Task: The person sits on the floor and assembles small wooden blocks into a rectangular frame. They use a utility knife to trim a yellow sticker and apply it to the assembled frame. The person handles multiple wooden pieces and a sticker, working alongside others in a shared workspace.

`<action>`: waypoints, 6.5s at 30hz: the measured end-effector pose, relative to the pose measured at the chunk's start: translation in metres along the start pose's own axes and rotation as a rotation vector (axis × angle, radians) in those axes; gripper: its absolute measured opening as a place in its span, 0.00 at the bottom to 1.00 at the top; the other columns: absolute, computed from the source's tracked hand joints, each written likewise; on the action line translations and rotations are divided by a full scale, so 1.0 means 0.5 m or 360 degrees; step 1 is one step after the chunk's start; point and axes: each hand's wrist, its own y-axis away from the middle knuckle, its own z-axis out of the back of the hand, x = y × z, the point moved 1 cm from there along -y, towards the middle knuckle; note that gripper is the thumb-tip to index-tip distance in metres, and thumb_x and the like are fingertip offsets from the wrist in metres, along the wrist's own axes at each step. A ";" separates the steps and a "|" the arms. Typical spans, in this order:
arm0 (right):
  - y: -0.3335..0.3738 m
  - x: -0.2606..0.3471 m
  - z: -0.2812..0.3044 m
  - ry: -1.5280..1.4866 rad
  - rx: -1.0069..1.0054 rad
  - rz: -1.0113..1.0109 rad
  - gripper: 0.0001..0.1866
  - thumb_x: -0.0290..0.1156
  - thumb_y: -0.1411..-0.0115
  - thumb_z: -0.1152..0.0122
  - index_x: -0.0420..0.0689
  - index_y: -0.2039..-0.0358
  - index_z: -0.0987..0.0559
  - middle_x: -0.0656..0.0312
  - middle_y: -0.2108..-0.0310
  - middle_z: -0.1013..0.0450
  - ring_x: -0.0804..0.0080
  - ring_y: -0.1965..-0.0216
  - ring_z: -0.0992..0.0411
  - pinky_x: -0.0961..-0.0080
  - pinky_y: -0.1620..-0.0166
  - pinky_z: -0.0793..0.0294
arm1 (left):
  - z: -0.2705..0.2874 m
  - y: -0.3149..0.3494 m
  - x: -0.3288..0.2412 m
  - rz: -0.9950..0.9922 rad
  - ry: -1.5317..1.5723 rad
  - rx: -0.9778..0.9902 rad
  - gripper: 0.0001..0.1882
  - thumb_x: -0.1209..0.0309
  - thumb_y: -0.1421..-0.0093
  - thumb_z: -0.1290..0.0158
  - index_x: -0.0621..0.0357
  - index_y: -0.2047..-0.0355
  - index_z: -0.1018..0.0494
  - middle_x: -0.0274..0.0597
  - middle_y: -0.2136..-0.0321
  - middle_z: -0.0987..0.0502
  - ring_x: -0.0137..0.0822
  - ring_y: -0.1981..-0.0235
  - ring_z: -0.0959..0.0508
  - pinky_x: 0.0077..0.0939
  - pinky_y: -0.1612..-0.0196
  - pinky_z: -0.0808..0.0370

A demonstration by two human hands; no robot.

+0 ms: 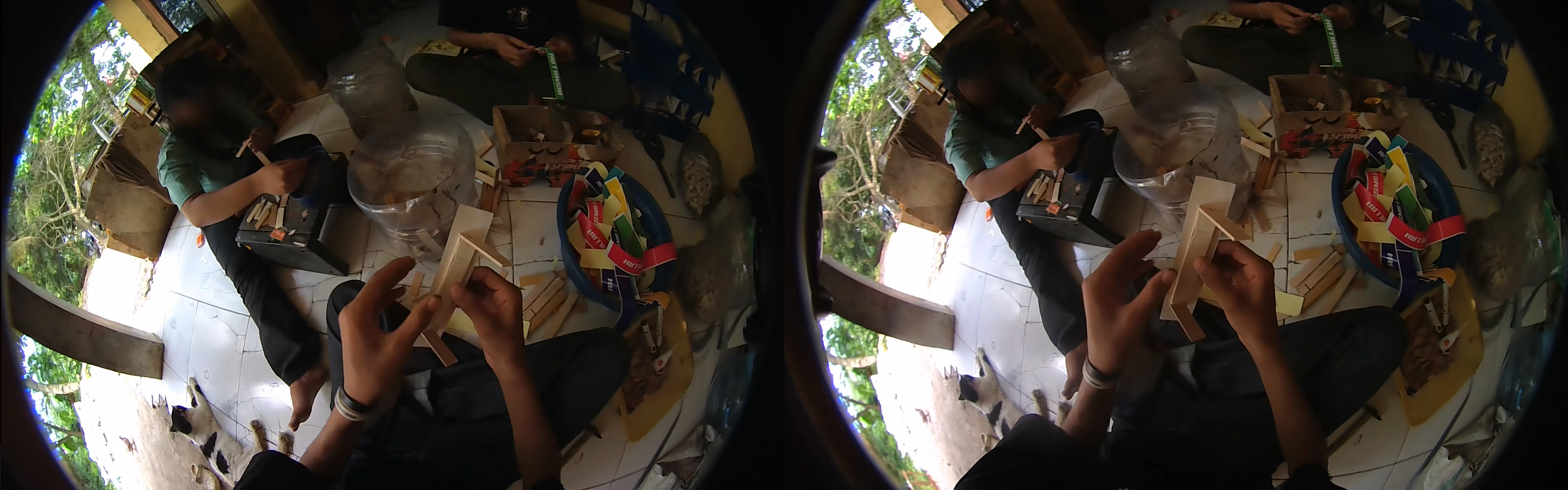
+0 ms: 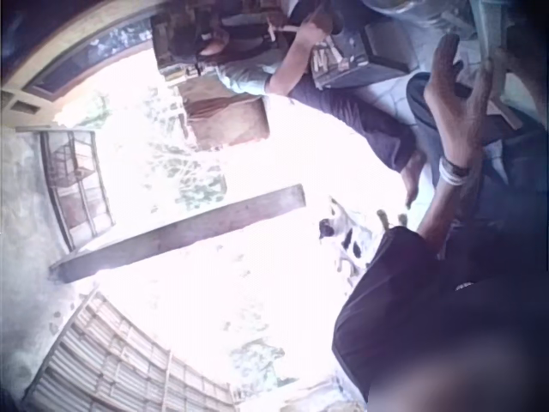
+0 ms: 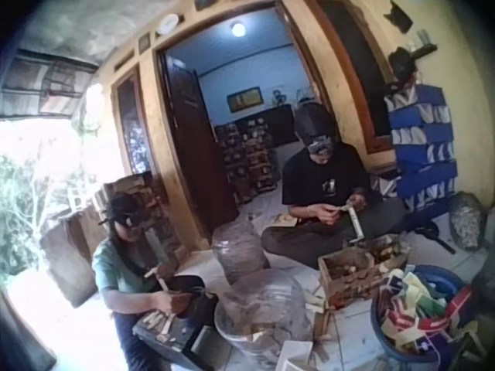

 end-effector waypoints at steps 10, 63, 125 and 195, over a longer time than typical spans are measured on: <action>0.006 0.007 -0.010 0.0009 0.0106 0.0012 0.13 0.29 0.35 0.32 0.34 0.55 0.21 0.58 0.61 0.19 0.76 0.57 0.20 0.76 0.52 0.21 | 0.000 -0.002 -0.022 0.0469 0.0505 0.0397 0.25 0.69 0.31 0.45 0.75 0.39 0.30 0.51 0.48 0.19 0.32 0.48 0.21 0.26 0.43 0.27; 0.000 0.031 0.019 -0.0341 -0.0023 -0.0154 0.08 0.29 0.32 0.36 0.39 0.58 0.22 0.67 0.63 0.24 0.85 0.60 0.29 0.85 0.55 0.30 | 0.018 0.039 0.017 0.0584 0.0379 0.0307 0.14 0.71 0.33 0.39 0.69 0.52 0.18 0.45 0.60 0.14 0.28 0.59 0.17 0.21 0.50 0.24; 0.027 0.005 -0.019 -0.0240 0.0436 -0.0252 0.08 0.29 0.30 0.39 0.38 0.56 0.25 0.65 0.62 0.24 0.85 0.59 0.28 0.82 0.54 0.28 | 0.016 0.075 0.105 0.0987 0.1423 0.0412 0.07 0.80 0.41 0.35 0.66 0.62 0.17 0.46 0.66 0.15 0.33 0.64 0.15 0.25 0.55 0.18; 0.050 0.020 -0.058 -0.0014 0.0241 0.0086 0.09 0.26 0.32 0.37 0.40 0.56 0.29 0.66 0.62 0.28 0.84 0.60 0.31 0.82 0.53 0.29 | -0.017 0.027 0.071 0.0855 0.1324 0.0092 0.08 0.70 0.34 0.37 0.62 0.60 0.20 0.37 0.65 0.16 0.24 0.66 0.19 0.19 0.62 0.22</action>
